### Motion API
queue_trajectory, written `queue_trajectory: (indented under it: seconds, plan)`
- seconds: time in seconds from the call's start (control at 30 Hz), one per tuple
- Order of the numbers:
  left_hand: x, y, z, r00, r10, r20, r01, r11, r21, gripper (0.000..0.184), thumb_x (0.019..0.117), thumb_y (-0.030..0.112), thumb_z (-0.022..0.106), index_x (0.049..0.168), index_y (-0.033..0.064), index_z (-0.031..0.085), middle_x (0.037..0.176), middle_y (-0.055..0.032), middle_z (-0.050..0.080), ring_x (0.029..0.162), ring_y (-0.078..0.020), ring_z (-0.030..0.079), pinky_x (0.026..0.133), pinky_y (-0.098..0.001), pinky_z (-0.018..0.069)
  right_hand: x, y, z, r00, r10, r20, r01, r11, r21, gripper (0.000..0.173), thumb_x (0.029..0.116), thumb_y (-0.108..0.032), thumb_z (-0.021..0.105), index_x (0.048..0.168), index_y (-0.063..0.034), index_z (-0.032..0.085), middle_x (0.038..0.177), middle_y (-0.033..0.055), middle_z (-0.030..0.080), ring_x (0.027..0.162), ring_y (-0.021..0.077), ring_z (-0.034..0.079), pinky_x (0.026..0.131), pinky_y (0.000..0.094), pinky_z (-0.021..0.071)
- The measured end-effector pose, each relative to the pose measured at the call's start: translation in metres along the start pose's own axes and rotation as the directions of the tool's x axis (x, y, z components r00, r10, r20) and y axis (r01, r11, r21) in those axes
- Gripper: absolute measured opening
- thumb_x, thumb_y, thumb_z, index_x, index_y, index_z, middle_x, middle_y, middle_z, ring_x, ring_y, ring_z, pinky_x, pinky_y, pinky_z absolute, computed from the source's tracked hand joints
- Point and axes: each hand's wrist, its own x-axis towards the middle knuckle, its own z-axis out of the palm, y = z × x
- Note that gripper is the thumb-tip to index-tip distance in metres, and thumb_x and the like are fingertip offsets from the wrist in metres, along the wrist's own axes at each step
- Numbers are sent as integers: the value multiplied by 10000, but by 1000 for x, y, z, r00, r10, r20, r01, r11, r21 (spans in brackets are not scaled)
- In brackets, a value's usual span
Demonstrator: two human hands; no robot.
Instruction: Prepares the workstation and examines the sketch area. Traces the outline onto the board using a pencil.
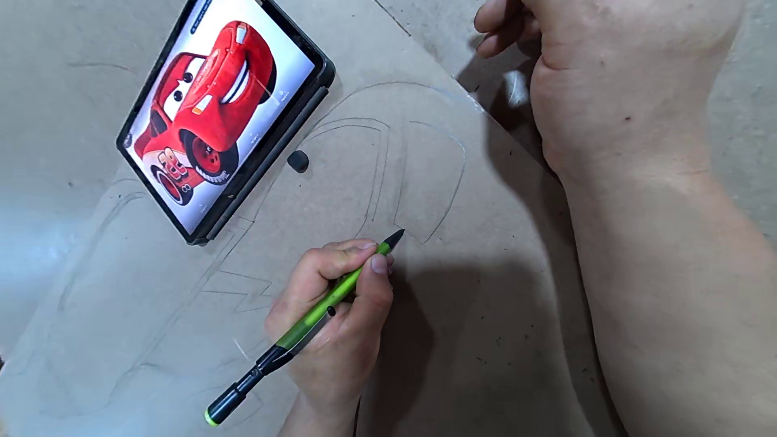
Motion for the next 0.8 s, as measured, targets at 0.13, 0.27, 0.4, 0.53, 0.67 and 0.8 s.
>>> queue_trajectory:
  seconds: [0.13, 0.27, 0.4, 0.53, 0.67, 0.8]
  plan:
    - [-1, 0, -1, 999, 1, 35, -1, 1000, -9, 79, 920, 141, 749, 985, 108, 717, 938, -64, 745, 687, -171, 714, 529, -267, 608, 0, 0, 0, 1000, -10, 2, 10, 1000, -9, 218, 945, 1, 645, 747, -75, 693, 721, 31, 730, 685, 141, 732, 670, 293, 638]
    - [-1, -1, -1, 997, 29, 68, -30, 1000, 6, 69, 898, 111, 751, 959, 120, 720, 914, -49, 747, 657, -154, 706, 519, -255, 603, 0, 0, 1, 1000, -12, -2, 12, 1000, -12, 226, 947, -6, 642, 740, -79, 694, 717, 28, 730, 687, 142, 734, 666, 293, 639]
    - [0, -1, -3, 992, 41, 123, -42, 999, 6, 71, 896, 113, 750, 957, 124, 716, 908, -36, 740, 674, -156, 711, 536, -260, 613, -1, -1, 1, 1000, -15, 1, 15, 1000, -11, 221, 952, -5, 643, 748, -76, 689, 719, 27, 729, 685, 144, 735, 652, 291, 641]
    - [1, -2, -4, 989, 45, 141, -47, 999, 7, 70, 894, 110, 748, 953, 127, 715, 913, -35, 745, 688, -162, 719, 549, -267, 621, -1, -1, 0, 1000, -3, 2, 3, 1000, -20, 224, 955, -17, 642, 747, -76, 701, 722, 28, 731, 688, 137, 731, 652, 286, 635]
    - [1, -2, -5, 986, 50, 156, -51, 999, 0, 78, 898, 107, 743, 970, 126, 719, 914, -35, 745, 688, -157, 716, 544, -262, 615, 0, -1, 1, 1000, 5, -3, -5, 1000, -7, 231, 960, -18, 631, 745, -78, 692, 721, 31, 731, 681, 140, 731, 643, 289, 633]
    - [1, -2, -4, 987, 44, 151, -46, 999, 11, 83, 891, 100, 745, 967, 126, 724, 911, -30, 747, 682, -152, 715, 543, -258, 614, 1, -2, 2, 1000, 20, -8, -20, 1000, -22, 245, 962, -28, 626, 733, -89, 690, 716, 22, 726, 675, 136, 727, 640, 293, 634]
